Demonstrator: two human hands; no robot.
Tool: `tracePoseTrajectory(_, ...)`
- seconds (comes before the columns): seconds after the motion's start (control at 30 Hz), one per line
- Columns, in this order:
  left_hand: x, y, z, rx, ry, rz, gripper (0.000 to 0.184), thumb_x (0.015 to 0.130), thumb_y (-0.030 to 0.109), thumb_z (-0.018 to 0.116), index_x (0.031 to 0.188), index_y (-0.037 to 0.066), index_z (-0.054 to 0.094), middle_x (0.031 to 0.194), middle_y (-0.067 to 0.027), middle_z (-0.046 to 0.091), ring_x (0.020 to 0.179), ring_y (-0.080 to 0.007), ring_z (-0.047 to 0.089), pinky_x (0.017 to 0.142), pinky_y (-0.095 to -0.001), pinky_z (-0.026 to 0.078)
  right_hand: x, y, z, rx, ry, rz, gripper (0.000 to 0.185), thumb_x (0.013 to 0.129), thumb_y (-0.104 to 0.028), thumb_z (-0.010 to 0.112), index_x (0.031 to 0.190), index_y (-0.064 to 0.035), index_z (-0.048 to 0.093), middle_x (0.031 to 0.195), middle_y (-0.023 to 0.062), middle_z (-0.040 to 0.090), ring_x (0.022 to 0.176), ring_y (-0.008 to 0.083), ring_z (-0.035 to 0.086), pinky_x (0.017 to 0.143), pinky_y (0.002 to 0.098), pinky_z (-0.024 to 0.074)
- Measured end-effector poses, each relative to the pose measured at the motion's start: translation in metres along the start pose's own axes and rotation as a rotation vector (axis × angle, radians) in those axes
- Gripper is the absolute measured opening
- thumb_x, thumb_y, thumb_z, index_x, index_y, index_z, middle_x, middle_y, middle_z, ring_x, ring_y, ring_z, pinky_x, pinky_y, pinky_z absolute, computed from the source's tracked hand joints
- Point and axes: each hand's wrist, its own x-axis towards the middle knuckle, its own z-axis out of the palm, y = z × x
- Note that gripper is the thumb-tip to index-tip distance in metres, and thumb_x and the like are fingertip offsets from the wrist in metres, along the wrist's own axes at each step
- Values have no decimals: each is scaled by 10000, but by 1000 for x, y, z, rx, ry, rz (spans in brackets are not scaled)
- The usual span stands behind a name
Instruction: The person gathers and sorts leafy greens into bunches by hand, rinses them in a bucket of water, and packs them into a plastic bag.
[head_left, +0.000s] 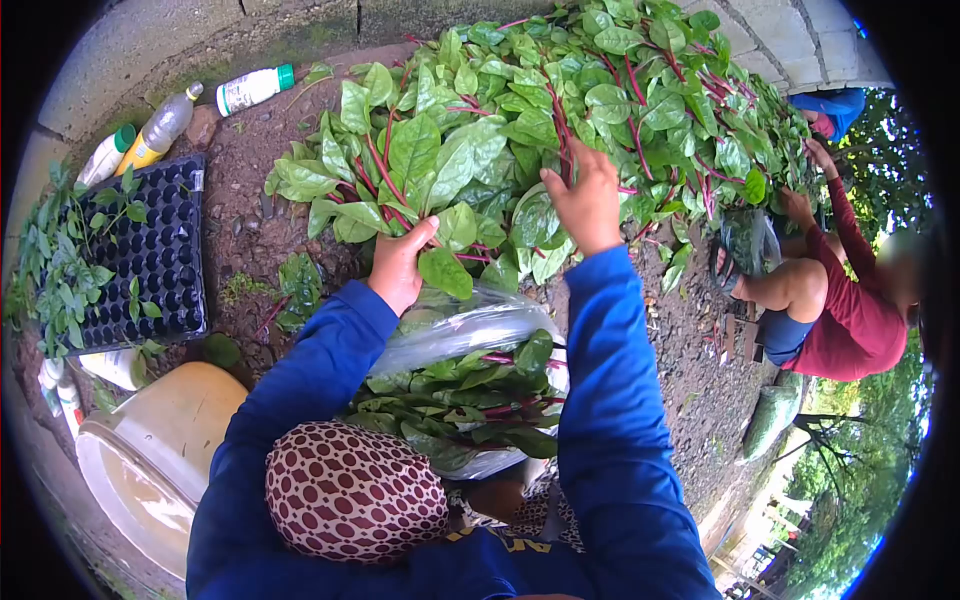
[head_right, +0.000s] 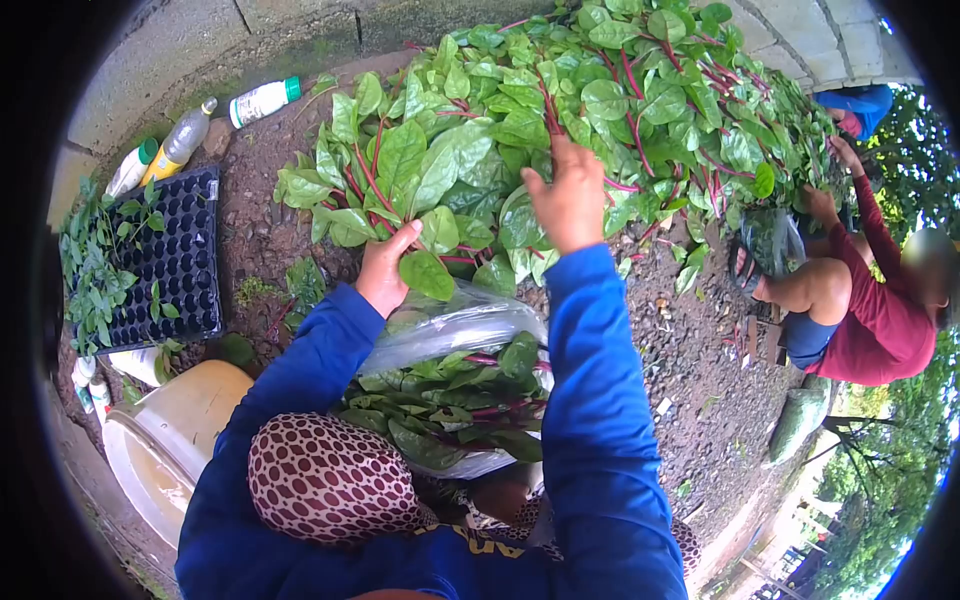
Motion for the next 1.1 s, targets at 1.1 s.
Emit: tracePoseTrajectory(1.1,-18,1,14,117,52,134,282,758,68,690,1014,63,572,902,-2,609,795,-112,571,703,-289,451,22,92,-50,996,-429,708,237,804,-150,614,979,-1,555,746,14,576,572,92,517,532,252,444)
